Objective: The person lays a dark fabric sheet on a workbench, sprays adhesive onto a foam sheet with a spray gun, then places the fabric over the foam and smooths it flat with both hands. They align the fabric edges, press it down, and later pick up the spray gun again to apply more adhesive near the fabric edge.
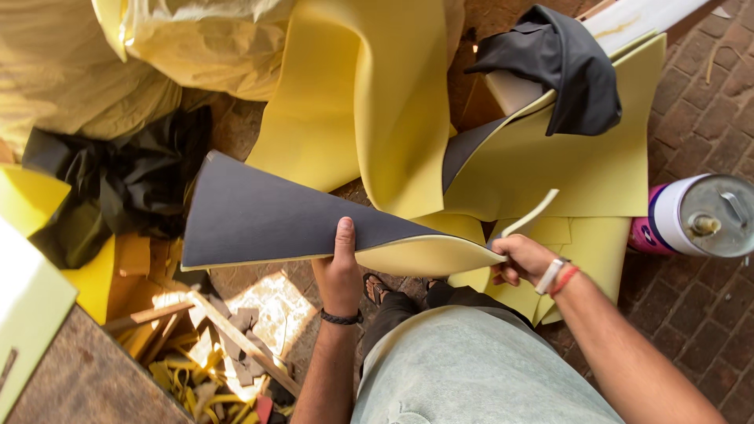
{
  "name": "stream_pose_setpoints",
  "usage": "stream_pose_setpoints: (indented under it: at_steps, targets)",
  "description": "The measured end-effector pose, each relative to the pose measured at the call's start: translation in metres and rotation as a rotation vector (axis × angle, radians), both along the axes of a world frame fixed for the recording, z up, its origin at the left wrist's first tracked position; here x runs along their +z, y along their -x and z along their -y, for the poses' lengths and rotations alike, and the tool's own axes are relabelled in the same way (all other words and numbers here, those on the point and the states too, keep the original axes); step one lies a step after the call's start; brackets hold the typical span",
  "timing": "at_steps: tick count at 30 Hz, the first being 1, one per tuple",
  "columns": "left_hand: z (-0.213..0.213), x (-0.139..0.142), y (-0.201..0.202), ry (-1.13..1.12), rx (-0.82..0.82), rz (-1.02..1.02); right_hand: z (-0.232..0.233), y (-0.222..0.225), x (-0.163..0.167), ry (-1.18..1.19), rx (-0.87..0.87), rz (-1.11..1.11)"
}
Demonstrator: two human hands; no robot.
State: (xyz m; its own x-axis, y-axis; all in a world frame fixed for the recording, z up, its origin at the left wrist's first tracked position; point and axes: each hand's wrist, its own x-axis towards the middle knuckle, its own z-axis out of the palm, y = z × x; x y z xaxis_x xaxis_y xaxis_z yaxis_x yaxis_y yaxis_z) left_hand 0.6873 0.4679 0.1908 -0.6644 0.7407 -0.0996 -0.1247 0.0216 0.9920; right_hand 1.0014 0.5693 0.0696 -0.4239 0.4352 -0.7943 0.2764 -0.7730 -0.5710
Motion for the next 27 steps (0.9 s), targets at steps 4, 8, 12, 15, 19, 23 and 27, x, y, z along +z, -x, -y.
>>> stream_pose_setpoints:
  at_steps: [4,8,12,15,19,23,27]
  targets:
    - [-0.019,-0.03,0.008,0.119,-0.132,-0.016,-0.001,-0.043,0.033,-0.143,-0.229,0.105]
    - [-0.04,-0.073,-0.01,0.307,-0.368,0.113,-0.02,-0.083,0.052,-0.411,-0.535,0.135]
    - [-0.053,-0.115,-0.048,0.473,-0.618,0.326,-0.055,-0.111,0.044,-0.523,-0.754,0.13]
    - [-0.06,-0.141,-0.075,0.598,-0.764,0.491,-0.081,-0.13,0.024,-0.55,-0.777,0.131]
    - [-0.059,-0.168,-0.085,0.65,-0.876,0.438,-0.116,-0.152,-0.016,-0.452,-0.795,0.232]
    - [-0.038,-0.18,-0.059,0.69,-0.77,0.405,-0.147,-0.165,-0.048,-0.298,-0.841,0.327]
    - [-0.012,-0.179,-0.023,0.669,-0.568,0.473,-0.167,-0.152,-0.063,-0.316,-0.756,0.06]
